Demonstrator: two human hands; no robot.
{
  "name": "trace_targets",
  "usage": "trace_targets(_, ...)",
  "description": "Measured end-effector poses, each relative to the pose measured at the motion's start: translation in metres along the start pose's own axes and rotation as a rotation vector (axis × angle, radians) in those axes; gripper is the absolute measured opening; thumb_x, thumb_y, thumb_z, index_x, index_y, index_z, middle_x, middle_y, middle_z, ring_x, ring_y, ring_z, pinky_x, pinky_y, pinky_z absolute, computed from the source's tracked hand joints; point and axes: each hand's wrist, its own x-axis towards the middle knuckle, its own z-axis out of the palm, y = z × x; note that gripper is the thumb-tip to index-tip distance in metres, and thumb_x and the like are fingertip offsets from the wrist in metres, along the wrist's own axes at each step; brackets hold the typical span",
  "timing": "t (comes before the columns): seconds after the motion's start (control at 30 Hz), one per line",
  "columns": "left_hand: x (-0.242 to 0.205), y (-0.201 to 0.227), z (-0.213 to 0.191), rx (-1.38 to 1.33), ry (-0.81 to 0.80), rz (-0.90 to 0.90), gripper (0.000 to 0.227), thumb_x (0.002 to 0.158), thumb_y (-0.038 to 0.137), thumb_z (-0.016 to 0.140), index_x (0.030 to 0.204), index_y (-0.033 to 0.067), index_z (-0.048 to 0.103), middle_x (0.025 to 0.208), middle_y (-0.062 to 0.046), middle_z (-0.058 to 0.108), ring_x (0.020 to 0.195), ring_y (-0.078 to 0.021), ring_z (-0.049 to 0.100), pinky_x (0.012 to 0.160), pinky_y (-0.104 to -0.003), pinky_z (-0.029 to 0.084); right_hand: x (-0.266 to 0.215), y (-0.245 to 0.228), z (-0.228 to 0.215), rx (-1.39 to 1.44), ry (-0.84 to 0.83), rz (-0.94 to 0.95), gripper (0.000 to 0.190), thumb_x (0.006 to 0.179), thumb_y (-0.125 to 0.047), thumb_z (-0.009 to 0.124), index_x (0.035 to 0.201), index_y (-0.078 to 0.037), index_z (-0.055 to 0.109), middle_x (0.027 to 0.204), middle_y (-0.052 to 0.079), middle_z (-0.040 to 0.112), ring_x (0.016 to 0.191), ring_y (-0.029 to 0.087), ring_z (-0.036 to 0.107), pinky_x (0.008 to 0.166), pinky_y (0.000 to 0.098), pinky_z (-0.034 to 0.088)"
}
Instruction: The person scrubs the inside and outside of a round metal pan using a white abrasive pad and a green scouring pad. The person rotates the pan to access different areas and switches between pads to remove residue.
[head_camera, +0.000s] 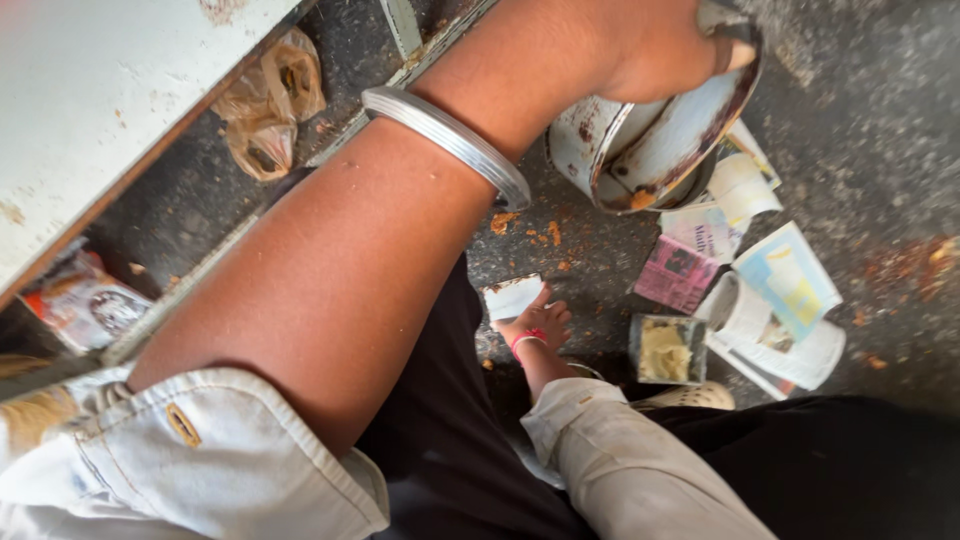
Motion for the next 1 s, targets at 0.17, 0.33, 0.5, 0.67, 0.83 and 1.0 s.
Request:
trace_targets(0.17,-0.026,0.003,-0.018,0.081,-0.019,-0.061,0.064,0.089,0.066,0.067,0.12,0.01,0.072,0.11,-0.014,0.073,0.1,-0.0329,0.072,0.087,-0.047,0.056,0.006,-0.002,-0.005,-0.013,-0.029,0.045,0.129,0.066,-0.06,0.092,0.159,-0.024,0.009,0.147,0.017,0.039,0.138,0.033,0.038,0.107,0.0485,0.04)
trace_targets(0.33,-0.032,0.009,-0.026,0.133,-0.068,-0.154,0.076,0.087,0.06,0.067,0.141,0.0081,0.053,0.121,-0.014,0.069,0.113,-0.0328,0.066,0.091,-0.048,0.053,0.009,-0.008,-0.006,-0.042,-0.066,0.049,0.126,0.068,-0.058,0.091,0.159,-0.025,0.01,0.149,0.017,0.041,0.141,0.033,0.037,0.11,0.0508,0.037)
trace_targets(0.5,-0.028,0.013,-0.03,0.109,-0.144,-0.19,0.079,0.087,0.058,0.065,0.147,0.0106,0.045,0.126,-0.014,0.066,0.117,-0.0324,0.063,0.095,-0.047,0.051,0.005,-0.008,-0.01,-0.038,-0.093,0.065,0.114,0.07,-0.056,0.09,0.155,-0.023,0.021,0.149,0.015,0.045,0.143,0.033,0.037,0.113,0.0543,0.033)
trace_targets(0.67,-0.027,0.016,-0.035,0.063,-0.177,-0.22,0.079,0.087,0.049,0.062,0.152,0.0105,0.036,0.13,-0.015,0.063,0.118,-0.0337,0.062,0.096,-0.047,0.051,0.004,-0.01,-0.016,-0.026,-0.094,0.037,0.103,0.071,-0.055,0.088,0.151,-0.021,0.032,0.149,0.013,0.049,0.145,0.034,0.037,0.117,0.0579,0.03)
trace_targets(0.83,-0.017,0.023,-0.033,0.066,-0.222,-0.249,0.077,0.085,0.04,0.061,0.152,0.0127,0.037,0.136,-0.011,0.061,0.123,-0.032,0.061,0.097,-0.05,0.051,0.006,0.002,-0.024,0.015,-0.098,-0.007,0.092,0.072,-0.053,0.086,0.147,-0.019,0.043,0.149,0.011,0.053,0.147,0.034,0.036,0.12,0.0614,0.026)
trace_targets(1.0,0.007,0.04,-0.02,0.01,-0.21,-0.209,0.071,0.085,0.041,0.062,0.148,0.0124,0.046,0.138,-0.01,0.062,0.125,-0.0311,0.061,0.099,-0.049,0.052,0.039,0.018,-0.015,0.045,-0.137,-0.061,0.072,0.076,-0.05,0.083,0.136,-0.016,0.065,0.149,0.008,0.058,0.151,0.035,0.035,0.124,0.0669,0.02)
